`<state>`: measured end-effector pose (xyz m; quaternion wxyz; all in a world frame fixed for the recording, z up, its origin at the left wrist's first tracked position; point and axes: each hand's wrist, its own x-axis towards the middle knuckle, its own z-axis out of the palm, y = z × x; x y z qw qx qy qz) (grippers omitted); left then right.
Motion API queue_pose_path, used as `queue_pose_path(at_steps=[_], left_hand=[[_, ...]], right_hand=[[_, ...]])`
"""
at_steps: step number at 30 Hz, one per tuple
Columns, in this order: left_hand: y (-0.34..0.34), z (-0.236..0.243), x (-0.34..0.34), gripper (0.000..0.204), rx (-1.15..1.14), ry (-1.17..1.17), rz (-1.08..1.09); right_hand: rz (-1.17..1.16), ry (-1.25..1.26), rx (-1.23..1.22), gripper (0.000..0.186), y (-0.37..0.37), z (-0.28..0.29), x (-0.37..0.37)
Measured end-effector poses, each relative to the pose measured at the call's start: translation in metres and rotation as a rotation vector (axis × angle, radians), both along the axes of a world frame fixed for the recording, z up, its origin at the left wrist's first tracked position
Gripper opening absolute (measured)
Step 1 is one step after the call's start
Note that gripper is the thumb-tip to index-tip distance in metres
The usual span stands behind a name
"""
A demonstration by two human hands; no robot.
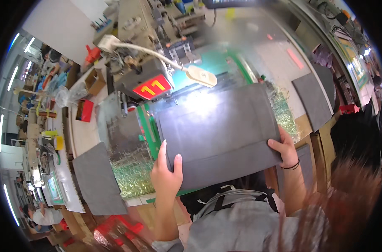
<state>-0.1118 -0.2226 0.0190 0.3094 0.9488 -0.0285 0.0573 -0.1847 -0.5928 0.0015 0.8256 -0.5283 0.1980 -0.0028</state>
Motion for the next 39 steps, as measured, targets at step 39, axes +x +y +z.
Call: queue_pose_path(at_steps=[39], left_hand=[[-0.007, -0.016, 0.09, 0.035, 0.462, -0.218, -0.004]], right_hand=[[0.024, -0.122, -0.522, 0.067, -0.015, -0.017, 0.101]])
